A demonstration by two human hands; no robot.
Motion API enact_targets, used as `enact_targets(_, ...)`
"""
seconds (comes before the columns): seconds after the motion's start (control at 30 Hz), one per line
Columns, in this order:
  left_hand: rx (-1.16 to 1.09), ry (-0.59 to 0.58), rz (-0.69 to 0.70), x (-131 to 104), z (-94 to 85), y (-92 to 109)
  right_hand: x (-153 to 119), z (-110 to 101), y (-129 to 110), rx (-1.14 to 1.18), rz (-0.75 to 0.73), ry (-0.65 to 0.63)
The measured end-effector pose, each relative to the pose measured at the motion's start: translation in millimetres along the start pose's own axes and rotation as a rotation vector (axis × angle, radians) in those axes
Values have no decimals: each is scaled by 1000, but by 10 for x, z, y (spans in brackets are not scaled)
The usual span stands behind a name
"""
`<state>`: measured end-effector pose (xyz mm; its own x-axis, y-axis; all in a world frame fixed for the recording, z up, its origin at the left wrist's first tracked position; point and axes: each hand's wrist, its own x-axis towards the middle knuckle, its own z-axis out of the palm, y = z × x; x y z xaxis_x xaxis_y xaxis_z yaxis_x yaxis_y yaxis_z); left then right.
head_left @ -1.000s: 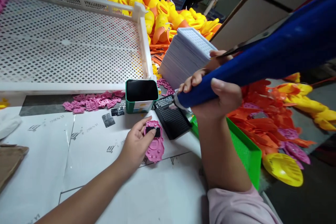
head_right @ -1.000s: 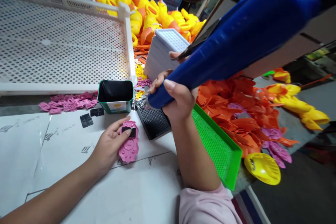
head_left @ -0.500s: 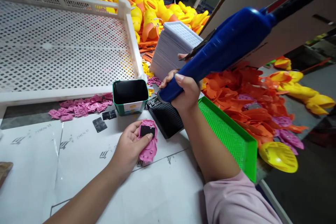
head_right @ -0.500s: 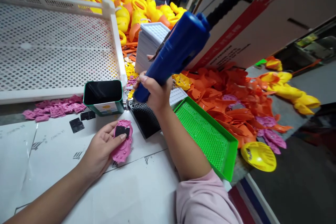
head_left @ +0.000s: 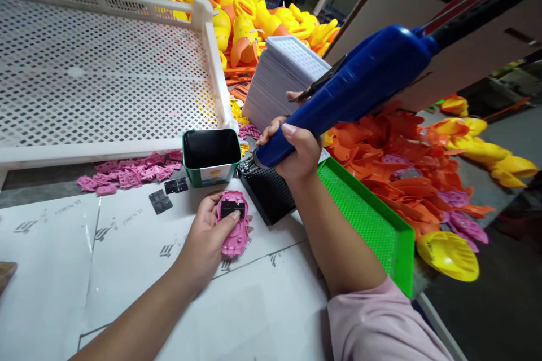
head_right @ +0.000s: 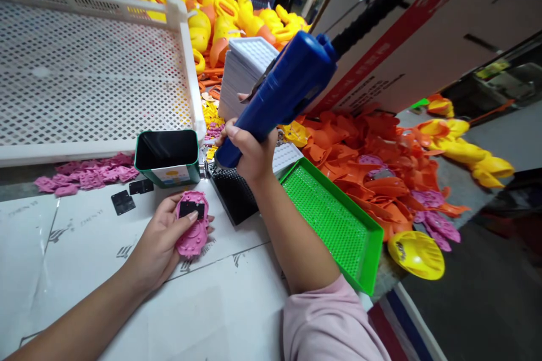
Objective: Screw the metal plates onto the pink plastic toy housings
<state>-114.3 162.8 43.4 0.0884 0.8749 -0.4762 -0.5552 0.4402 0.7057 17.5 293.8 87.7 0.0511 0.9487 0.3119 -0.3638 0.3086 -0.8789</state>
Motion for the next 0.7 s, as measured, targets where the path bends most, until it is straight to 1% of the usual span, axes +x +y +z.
enact_targets(0.13, 5, -6, -16, -15, 11, 4, 3, 15, -14, -1, 0, -14)
enact_targets(0.37, 26, -9, 8, -16, 19, 13, -14, 11, -14, -30, -23, -59)
enact_targets(0.5, 34, -10, 8, -11, 2, 5, -22, 14, -2, -18, -22, -38)
enact_targets(0.7, 42, -20, -37, 4, -18, -13, 4, -4, -43, -16, -11, -18)
